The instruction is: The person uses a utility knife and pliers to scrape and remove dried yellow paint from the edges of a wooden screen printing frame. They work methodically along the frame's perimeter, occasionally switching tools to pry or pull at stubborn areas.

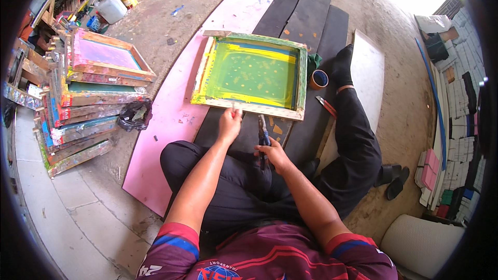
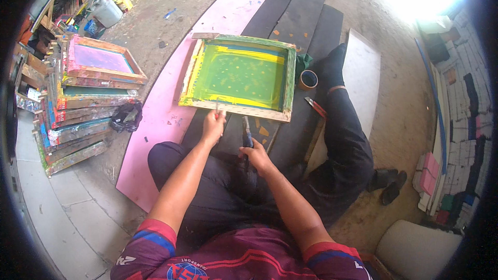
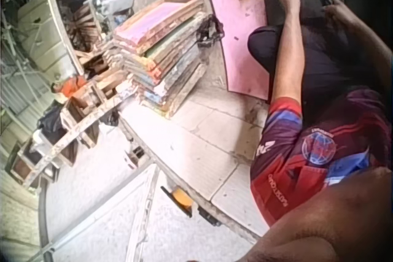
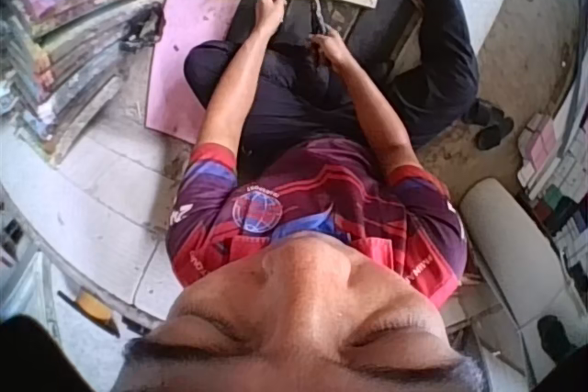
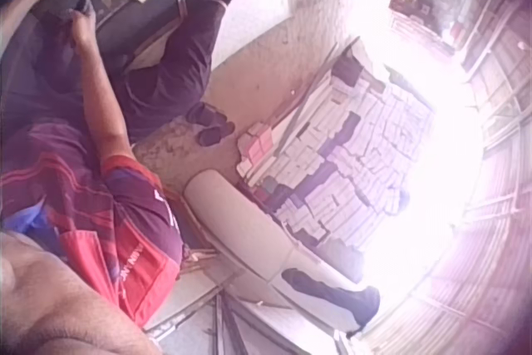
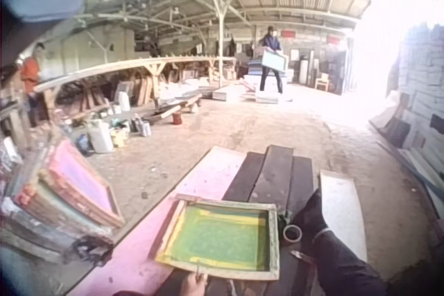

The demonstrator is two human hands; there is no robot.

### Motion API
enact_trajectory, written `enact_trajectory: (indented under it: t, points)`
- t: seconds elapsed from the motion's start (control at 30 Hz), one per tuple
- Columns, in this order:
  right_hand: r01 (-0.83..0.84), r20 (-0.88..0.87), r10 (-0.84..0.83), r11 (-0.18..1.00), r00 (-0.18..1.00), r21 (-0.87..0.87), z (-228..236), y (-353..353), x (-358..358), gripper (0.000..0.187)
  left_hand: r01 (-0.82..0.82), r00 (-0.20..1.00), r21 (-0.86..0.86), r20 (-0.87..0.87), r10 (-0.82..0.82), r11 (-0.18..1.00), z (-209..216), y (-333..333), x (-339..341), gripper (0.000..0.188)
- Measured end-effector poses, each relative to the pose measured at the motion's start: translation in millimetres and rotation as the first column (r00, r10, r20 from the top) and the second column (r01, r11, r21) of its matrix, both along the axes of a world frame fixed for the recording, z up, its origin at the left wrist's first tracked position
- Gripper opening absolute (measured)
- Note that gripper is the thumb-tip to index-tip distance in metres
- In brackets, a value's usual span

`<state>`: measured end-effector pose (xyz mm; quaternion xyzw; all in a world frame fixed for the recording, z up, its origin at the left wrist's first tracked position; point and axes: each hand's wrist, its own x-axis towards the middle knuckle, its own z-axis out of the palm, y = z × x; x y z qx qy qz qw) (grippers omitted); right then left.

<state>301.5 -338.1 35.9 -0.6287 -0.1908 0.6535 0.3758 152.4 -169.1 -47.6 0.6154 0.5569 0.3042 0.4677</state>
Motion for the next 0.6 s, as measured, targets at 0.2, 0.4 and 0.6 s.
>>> enact_trajectory:
  t: [0.2, 0.4, 0.6]
  points:
    - [0.270, 0.039, -0.268, 0.961, 0.963, -0.061, -8, -6, 11, 0.036, -0.419, 0.834, -0.429, 0.167, 0.527, 0.800, 17, 41, -35, 0.036]
    - [0.265, 0.085, -0.259, 0.963, 0.962, -0.059, -25, -2, 20, 0.037, -0.674, 0.578, -0.517, 0.076, 0.812, 0.528, 31, 81, -65, 0.034]
    - [0.230, 0.117, -0.221, 0.971, 0.968, -0.070, -30, 4, 20, 0.025, -0.735, 0.438, -0.577, -0.005, 0.899, 0.354, 22, 90, -81, 0.034]
